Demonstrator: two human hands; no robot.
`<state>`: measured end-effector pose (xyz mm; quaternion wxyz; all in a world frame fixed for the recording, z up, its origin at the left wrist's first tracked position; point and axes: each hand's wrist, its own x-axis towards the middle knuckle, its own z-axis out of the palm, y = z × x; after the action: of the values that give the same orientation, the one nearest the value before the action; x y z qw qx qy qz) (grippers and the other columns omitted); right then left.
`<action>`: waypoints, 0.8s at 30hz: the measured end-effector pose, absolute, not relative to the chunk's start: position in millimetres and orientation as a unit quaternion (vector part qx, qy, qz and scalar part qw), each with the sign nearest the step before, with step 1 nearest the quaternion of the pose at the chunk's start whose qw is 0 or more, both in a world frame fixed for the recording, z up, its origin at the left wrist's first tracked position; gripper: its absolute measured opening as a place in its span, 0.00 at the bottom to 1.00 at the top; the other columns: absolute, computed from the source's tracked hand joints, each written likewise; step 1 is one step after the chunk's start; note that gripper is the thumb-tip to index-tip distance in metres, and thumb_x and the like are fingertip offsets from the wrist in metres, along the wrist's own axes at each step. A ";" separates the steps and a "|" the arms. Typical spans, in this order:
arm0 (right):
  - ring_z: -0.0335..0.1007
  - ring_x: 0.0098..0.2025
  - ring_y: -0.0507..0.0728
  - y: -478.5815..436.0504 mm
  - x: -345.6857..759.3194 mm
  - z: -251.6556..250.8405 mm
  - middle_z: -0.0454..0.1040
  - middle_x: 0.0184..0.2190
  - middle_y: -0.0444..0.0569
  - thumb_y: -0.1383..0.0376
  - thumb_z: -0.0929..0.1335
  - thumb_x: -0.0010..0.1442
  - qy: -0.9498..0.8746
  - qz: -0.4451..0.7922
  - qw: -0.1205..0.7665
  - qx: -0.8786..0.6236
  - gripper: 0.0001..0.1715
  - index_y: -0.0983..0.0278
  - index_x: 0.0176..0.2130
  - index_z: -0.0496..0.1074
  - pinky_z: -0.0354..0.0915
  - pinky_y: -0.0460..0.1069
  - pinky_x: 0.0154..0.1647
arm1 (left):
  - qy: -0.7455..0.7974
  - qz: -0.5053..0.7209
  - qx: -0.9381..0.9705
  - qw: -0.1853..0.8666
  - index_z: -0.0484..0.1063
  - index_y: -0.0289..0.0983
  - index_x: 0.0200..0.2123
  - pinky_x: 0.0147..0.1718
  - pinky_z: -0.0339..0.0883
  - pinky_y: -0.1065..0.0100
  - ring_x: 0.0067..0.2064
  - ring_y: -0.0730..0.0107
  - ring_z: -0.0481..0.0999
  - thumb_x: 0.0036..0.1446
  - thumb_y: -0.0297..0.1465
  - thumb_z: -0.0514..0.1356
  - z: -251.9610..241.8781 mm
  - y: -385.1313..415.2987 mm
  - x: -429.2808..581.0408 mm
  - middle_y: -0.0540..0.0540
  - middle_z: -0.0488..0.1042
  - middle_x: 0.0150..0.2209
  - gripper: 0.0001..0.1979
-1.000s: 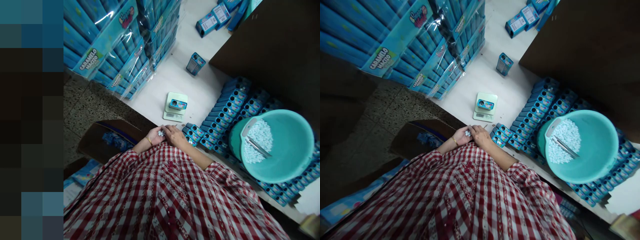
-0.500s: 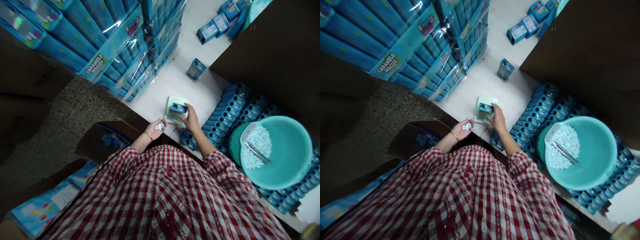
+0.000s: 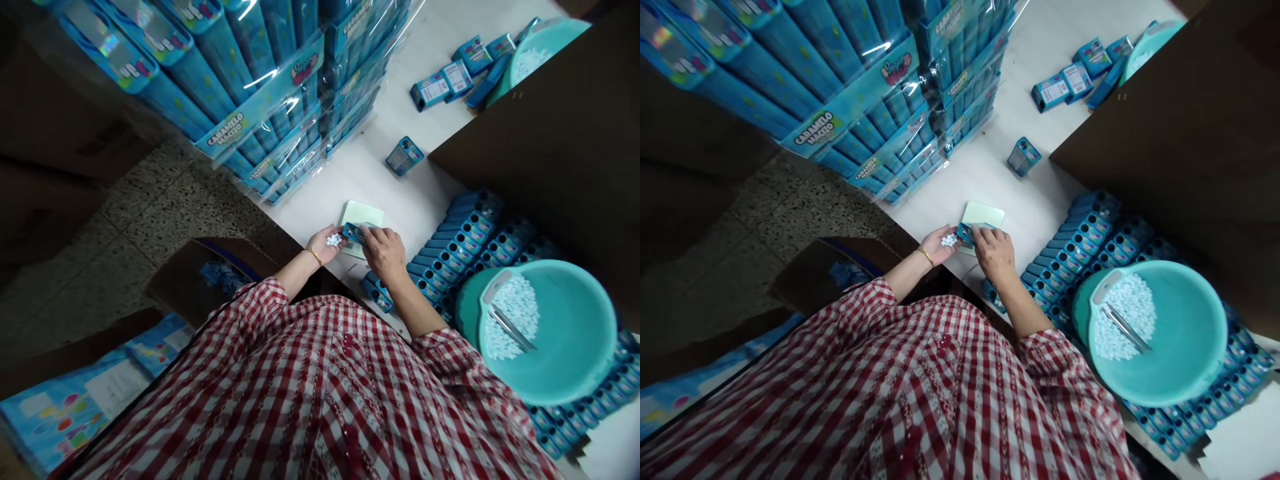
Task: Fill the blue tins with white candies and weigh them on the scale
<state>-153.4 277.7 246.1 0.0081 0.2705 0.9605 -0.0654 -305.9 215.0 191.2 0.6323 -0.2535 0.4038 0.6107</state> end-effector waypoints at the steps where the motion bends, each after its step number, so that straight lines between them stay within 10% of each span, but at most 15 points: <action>1: 0.58 0.43 0.61 276.8 -151.7 246.5 0.70 0.48 0.54 0.65 0.59 0.62 0.962 -0.054 0.002 0.267 0.25 0.63 0.58 0.61 0.56 0.54 0.41 | 0.406 0.610 -0.252 0.632 0.71 0.29 0.30 0.29 0.66 0.71 0.26 0.73 0.72 0.62 0.29 0.50 191.2 216.7 -304.9 0.45 0.72 0.23 0.13; 24: 0.60 0.43 0.61 285.2 -129.6 234.2 0.70 0.47 0.55 0.63 0.62 0.60 0.948 -0.106 -0.044 0.297 0.25 0.65 0.57 0.63 0.60 0.54 0.42 | 0.388 0.578 -0.251 0.672 0.72 0.29 0.34 0.26 0.67 0.70 0.25 0.71 0.72 0.61 0.27 0.49 185.4 225.0 -296.4 0.44 0.72 0.23 0.13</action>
<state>-129.6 285.2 234.2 -0.0437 0.2971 0.9479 -0.1059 -296.4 225.0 185.4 0.6722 -0.2515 0.3884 0.5780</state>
